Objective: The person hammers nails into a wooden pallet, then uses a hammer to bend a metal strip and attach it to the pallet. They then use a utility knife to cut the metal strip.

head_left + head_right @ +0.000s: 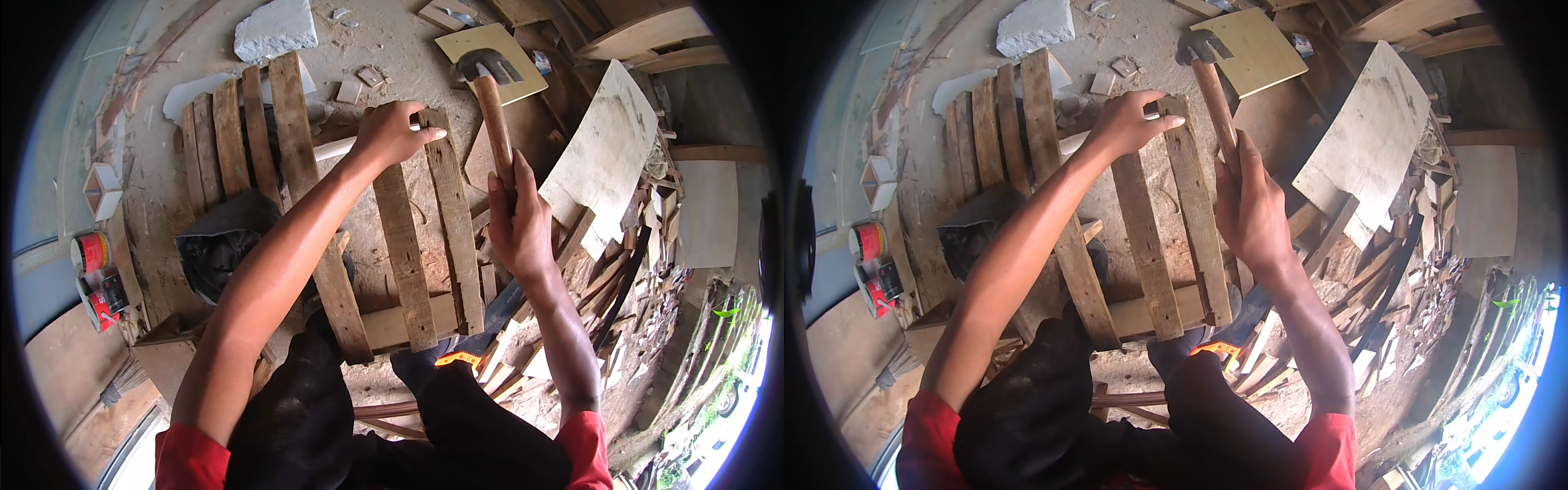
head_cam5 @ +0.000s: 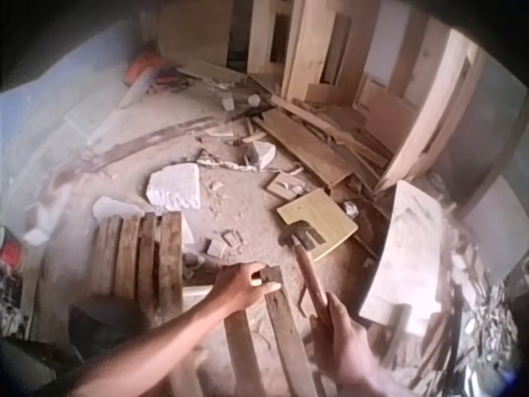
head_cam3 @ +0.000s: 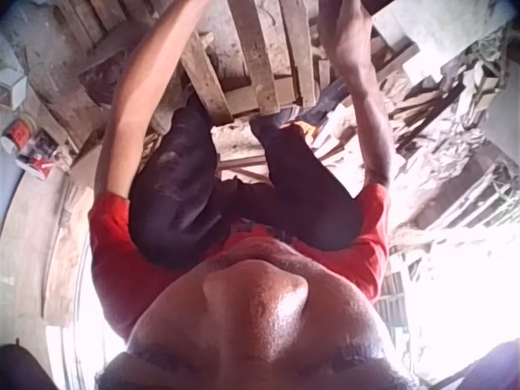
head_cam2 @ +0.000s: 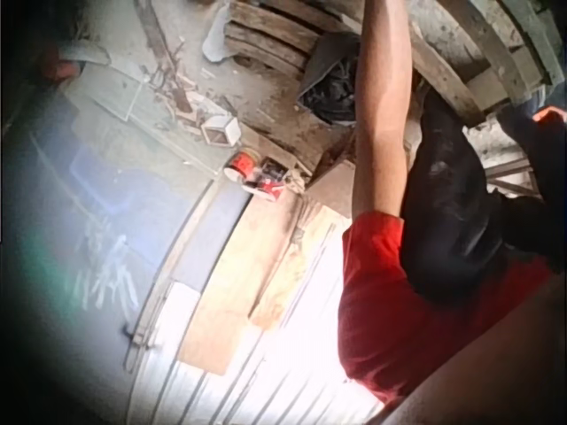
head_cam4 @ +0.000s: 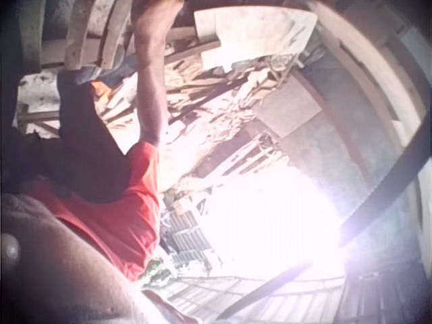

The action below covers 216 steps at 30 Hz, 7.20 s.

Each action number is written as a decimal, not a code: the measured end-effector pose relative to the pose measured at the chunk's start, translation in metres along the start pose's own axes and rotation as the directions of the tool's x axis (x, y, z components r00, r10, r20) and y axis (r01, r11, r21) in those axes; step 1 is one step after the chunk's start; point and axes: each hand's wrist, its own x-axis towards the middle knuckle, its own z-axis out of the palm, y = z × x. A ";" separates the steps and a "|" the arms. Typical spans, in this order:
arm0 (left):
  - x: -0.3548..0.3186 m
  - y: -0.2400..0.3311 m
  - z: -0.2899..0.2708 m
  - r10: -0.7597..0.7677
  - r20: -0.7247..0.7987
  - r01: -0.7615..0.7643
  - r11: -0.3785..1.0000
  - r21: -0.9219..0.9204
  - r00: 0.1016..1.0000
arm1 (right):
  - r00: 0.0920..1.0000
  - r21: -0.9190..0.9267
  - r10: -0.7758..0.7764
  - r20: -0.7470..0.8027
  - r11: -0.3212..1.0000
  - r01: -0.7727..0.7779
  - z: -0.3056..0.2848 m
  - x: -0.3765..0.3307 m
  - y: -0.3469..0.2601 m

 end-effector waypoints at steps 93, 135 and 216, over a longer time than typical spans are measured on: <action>0.040 -0.024 -0.025 -0.067 0.473 0.105 0.993 -0.055 0.879 | 0.879 0.235 0.393 0.271 0.858 -0.456 0.013 -0.040 -0.004; 0.035 -0.026 -0.018 -0.050 0.306 0.080 0.993 -0.085 0.951 | 0.987 0.445 0.095 0.129 0.884 -0.144 -0.021 -0.035 -0.029; -0.191 -0.001 0.028 0.048 0.011 -0.048 0.996 0.080 0.999 | 0.563 0.197 0.679 -0.472 0.703 -0.683 -0.004 -0.211 0.141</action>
